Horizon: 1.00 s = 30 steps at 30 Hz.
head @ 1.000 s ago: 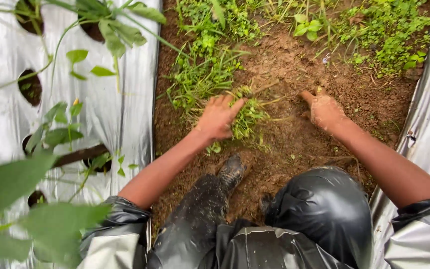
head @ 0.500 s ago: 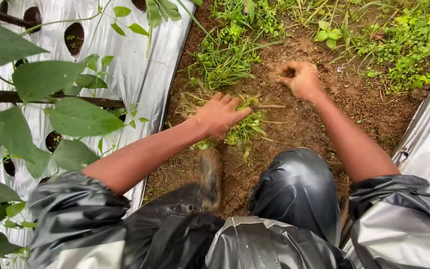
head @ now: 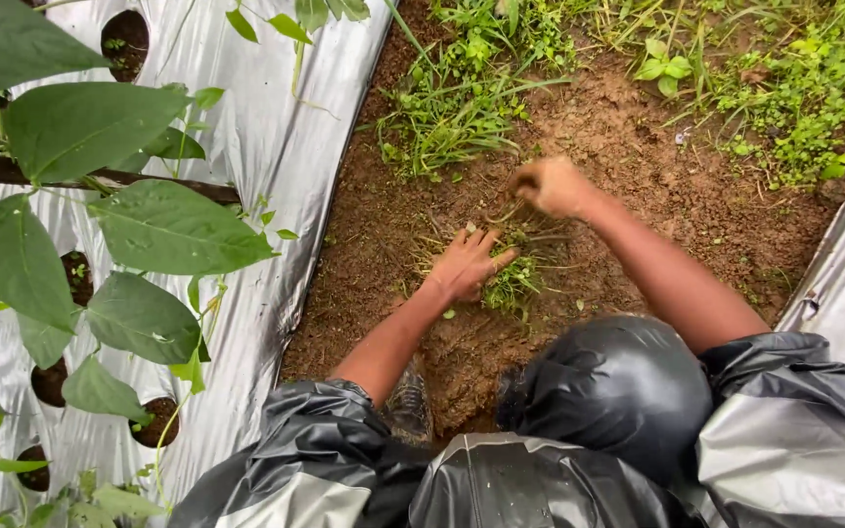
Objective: The person kneels on the ground and pulls weeds by hand from a garden bed covered with plastic mulch. They gather the removed weeds into a pile in their left hand while continuing to clear the area.
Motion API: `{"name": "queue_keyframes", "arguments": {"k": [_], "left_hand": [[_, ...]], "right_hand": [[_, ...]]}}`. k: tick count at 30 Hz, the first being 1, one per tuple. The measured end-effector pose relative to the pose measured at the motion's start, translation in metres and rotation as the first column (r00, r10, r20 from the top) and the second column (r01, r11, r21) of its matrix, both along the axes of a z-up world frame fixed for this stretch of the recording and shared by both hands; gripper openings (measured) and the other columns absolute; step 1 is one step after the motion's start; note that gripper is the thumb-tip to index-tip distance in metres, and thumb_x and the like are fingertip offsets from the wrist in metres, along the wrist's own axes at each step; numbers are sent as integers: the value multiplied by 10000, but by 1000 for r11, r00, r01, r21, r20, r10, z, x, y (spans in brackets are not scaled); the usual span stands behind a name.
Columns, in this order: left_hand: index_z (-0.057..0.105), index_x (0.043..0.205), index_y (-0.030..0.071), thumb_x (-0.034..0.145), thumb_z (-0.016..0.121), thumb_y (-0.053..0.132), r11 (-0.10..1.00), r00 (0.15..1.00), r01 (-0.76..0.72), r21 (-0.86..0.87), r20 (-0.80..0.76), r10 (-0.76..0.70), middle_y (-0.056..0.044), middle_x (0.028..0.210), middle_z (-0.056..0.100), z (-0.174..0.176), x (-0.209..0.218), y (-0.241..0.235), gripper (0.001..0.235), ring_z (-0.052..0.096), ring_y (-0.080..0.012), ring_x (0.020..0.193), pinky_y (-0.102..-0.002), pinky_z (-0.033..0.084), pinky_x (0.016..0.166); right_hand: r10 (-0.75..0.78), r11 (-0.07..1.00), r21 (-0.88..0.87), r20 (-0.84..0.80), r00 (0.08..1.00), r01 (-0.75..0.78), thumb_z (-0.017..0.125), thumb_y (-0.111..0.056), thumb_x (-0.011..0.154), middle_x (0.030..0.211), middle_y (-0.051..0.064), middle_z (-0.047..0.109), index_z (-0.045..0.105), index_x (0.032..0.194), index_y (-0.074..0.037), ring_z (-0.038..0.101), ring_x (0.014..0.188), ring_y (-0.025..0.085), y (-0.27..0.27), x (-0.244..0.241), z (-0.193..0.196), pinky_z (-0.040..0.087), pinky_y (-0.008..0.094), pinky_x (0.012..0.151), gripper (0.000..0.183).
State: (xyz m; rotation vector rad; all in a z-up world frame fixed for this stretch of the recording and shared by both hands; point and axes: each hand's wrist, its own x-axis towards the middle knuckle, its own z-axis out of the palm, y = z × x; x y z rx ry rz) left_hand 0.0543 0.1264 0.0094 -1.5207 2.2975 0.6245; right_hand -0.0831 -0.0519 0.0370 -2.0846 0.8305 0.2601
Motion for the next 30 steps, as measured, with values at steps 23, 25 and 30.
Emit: {"name": "queue_keyframes", "arguments": {"k": [23,25,30], "left_hand": [[54,1648,172,689,870,37,955,947,-294,-35,-146,286,-233,1666,193,-5,0,2,1267,300,-367,1517,-524,314,1212],[45,1649,192,685,874,54,954,945,-297,-38,-157,288,-203,1662,244,-13,2,2,1279,312,-358,1511,-528,315,1207],[65,1625,197,655,974,298,951,943,-307,28,-124,308,-137,1683,169,-35,-3,-7,1334,218,-382,1524,-579,212,1206]], "right_hand": [[137,983,-117,-70,988,-145,657,-167,863,1003,202,760,711,1114,-46,708,1012,421,-14,3,-46,562,542,935,284],[7,975,-221,-106,994,-30,718,-247,863,972,120,773,717,1099,-110,734,986,345,-50,9,-82,594,484,885,272],[-363,928,-48,-328,872,369,142,-735,1020,1051,209,531,466,1274,43,487,757,226,-97,63,-32,476,391,595,881]]}}
